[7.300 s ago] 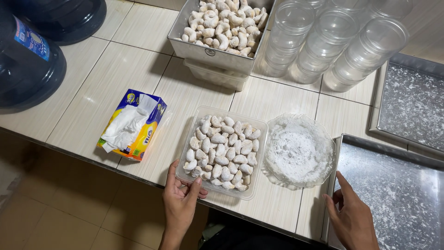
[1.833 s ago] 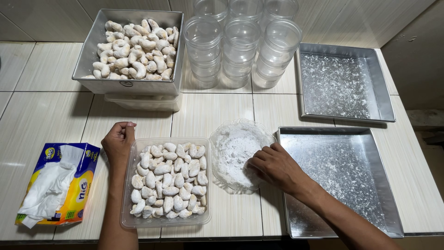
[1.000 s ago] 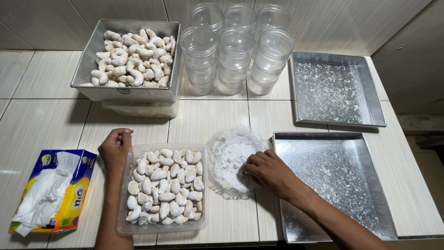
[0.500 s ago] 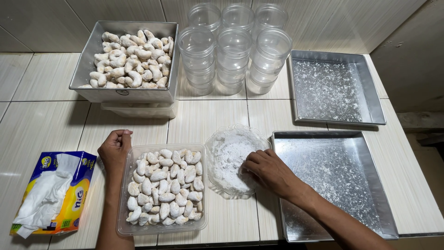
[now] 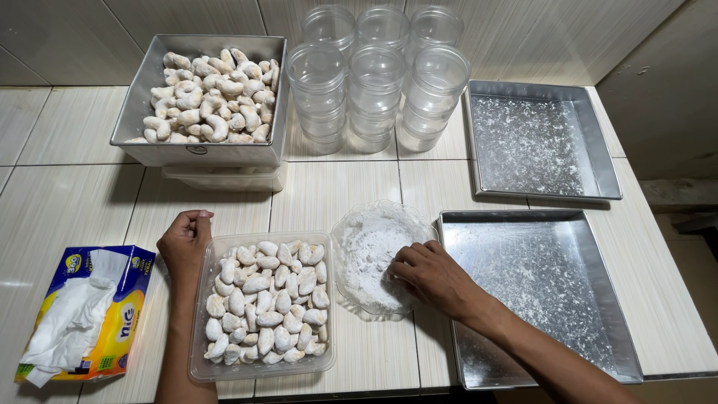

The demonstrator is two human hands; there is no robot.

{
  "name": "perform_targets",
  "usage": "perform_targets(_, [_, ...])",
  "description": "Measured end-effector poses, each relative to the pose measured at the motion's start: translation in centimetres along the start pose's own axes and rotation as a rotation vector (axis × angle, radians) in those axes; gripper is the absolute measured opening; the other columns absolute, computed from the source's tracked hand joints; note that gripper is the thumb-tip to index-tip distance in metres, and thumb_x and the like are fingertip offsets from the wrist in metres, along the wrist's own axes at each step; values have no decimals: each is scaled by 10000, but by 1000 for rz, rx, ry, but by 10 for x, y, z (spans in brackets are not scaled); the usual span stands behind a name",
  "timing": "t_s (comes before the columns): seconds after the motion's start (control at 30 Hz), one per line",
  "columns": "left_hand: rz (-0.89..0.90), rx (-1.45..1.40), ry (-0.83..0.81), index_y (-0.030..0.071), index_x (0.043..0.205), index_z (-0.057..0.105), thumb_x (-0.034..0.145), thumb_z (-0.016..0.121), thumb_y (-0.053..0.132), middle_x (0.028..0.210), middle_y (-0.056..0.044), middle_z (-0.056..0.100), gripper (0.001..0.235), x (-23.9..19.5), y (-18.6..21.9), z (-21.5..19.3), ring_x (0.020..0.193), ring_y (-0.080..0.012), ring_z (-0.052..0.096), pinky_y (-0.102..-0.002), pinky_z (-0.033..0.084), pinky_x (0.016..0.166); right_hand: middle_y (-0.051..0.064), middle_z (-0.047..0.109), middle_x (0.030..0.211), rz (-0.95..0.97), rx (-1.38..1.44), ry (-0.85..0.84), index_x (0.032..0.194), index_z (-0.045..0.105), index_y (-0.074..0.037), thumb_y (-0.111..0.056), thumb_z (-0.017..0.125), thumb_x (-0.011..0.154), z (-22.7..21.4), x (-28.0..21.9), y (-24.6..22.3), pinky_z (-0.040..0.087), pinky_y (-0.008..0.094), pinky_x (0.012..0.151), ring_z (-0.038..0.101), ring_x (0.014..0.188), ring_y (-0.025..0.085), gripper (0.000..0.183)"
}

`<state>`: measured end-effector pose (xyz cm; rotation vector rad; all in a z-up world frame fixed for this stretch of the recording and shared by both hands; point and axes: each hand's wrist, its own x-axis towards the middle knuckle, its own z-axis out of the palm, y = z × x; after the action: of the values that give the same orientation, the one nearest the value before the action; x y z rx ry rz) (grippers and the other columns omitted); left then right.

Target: Wiping a plastic container and coating snacks with powdered sugar before placing them on a tray

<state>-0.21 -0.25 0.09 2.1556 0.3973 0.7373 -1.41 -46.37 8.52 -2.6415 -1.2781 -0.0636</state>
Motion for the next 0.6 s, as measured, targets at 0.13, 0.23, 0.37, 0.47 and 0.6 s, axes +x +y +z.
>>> perform_targets(0.13, [-2,-6,-6,159,978,768,1057,682,189,616,-27,581,120,1,1,-2,594,-163,516,-365,498,723,22,645,930,83,238,-25,1038,699,-187,-166,712,907,-23,7,-10,469,398,818,637,881,229,134])
perform_targets(0.23, [-13,-15,2,179,969,767,1051,684,203,608,-9,578,118,1,1,0,589,-155,520,-356,502,721,87,692,929,230,642,-1,1126,737,-141,-179,675,946,-52,11,-19,494,410,805,660,868,256,194])
perform_targets(0.37, [-19,-20,-2,173,970,763,1050,678,201,608,-19,574,120,2,6,-2,585,-162,512,-368,502,716,105,646,822,469,1269,48,1197,702,30,-95,606,968,-50,10,-14,505,390,778,602,812,234,278])
perform_targets(0.47, [-22,-25,-6,167,972,765,1045,675,202,605,-27,564,122,3,2,-1,581,-156,480,-359,487,698,119,620,770,582,1553,136,1197,664,21,-116,636,957,-34,8,1,493,326,702,640,769,227,277])
perform_targets(0.6, [-32,-34,3,174,960,763,1043,673,198,598,-14,550,124,2,6,-2,584,-134,466,-336,477,691,100,601,753,605,1702,158,1201,625,33,-101,636,959,-31,7,2,524,293,685,684,769,234,277])
